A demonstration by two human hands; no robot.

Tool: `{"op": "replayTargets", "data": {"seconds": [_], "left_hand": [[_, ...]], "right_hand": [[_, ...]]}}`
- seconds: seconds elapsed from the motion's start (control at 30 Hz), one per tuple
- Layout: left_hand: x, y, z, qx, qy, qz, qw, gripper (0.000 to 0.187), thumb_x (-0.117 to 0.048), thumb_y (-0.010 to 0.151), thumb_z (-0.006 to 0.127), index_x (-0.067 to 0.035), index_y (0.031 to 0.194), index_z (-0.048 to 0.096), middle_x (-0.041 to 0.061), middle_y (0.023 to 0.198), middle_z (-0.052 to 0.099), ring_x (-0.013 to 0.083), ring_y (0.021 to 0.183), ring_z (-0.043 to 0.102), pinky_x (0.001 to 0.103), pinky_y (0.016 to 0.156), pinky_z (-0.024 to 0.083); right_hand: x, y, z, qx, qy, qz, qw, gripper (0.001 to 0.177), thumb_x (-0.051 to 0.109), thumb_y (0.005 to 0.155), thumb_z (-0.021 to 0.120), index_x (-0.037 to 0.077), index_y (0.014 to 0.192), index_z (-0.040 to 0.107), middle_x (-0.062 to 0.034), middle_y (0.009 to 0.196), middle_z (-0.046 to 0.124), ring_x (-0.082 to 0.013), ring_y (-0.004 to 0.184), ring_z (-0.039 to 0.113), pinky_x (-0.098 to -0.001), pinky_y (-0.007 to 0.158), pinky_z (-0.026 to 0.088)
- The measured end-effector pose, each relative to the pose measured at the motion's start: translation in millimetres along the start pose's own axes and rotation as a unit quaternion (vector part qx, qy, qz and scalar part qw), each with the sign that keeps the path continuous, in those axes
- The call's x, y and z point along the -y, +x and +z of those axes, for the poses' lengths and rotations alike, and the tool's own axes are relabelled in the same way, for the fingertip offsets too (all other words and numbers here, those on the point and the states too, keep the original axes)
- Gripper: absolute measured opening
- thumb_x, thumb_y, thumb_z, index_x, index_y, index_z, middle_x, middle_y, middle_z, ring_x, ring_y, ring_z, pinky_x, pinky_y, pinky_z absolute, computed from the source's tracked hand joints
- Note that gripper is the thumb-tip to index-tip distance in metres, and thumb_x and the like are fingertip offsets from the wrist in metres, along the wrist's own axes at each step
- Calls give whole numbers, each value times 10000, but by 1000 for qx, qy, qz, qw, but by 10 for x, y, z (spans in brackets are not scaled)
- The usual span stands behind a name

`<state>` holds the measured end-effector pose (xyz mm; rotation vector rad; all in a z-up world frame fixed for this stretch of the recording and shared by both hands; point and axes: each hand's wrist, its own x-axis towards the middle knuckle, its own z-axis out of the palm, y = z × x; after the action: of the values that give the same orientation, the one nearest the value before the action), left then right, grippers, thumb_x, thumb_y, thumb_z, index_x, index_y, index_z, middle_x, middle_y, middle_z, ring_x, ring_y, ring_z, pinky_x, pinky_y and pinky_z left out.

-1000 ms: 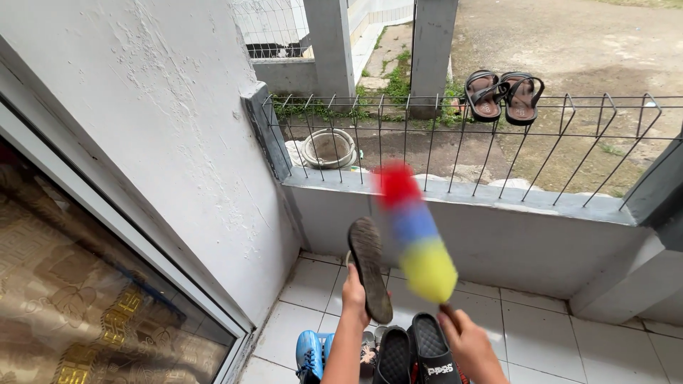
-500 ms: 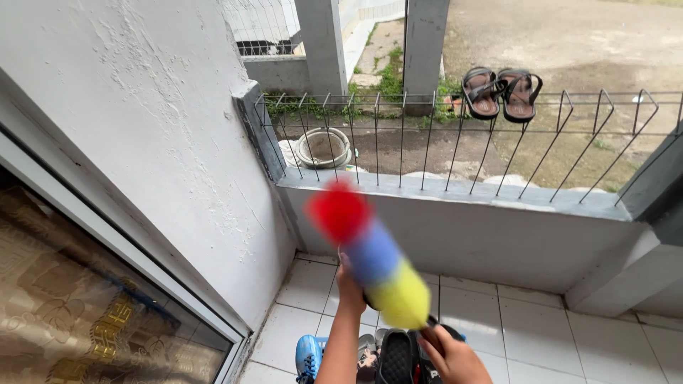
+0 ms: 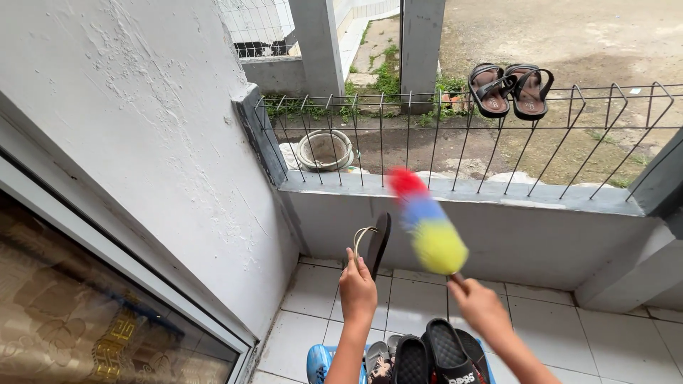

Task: Cleaning several pairs of shoes and sandals using a colorful duster on a balcony.

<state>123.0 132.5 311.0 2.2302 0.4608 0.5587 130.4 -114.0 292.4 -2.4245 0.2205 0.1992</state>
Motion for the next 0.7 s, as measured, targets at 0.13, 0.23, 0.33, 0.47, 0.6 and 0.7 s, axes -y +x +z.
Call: {"op": "replayTargets", "data": {"seconds": [0.13,0.23,0.33,0.47,0.6,0.7], "left_hand": [[-56,9,-127,-9,-13,11,1000,531,-312,1054,389,-13,1490,443,232,1113,698,388,1029,672,446,868,559],[-104,16,-118,-1,-3,28,1000,523,-309,1074,383,7,1483,464,245,1034,708,396,999,668,465,881,536],[-33,44,5,-63,-23,92,994,497,-307,1075,395,22,1405,567,268,1106,712,423,1008,670,478,874,541],[-123,40,-84,-22,-89,-19,996,534,-368,1060,356,-19,1421,536,239,1074,726,387,992,702,449,858,557],[-180,116,-48,46,-134,-186,972,581,-500,1056,305,-119,1271,687,209,1076,748,396,994,698,482,863,529],[408,532,559,-18,-217,-191,957,587,-532,1030,355,-101,1255,685,192,1111,748,395,1019,696,486,877,525]], "right_hand": [[-42,-15,22,-56,32,-23,998,493,587,992,523,124,1084,663,-199,890,768,-424,882,732,-523,775,558],[149,-531,119,-62,14,-114,991,462,590,891,542,189,1083,669,-173,869,768,-428,878,718,-511,750,550],[133,-436,160,-48,-35,-104,993,436,577,920,538,178,1050,654,-166,851,761,-429,873,716,-524,757,533],[200,-299,16,-53,30,-27,998,486,570,1017,533,96,1031,634,-216,793,756,-409,819,705,-530,743,553],[168,-679,228,-57,13,-100,993,373,525,947,554,198,1105,639,-166,860,749,-413,860,715,-524,746,552],[-360,-806,720,-39,-3,-155,987,359,502,892,593,255,1149,634,-115,901,768,-345,848,748,-474,733,582]]}}
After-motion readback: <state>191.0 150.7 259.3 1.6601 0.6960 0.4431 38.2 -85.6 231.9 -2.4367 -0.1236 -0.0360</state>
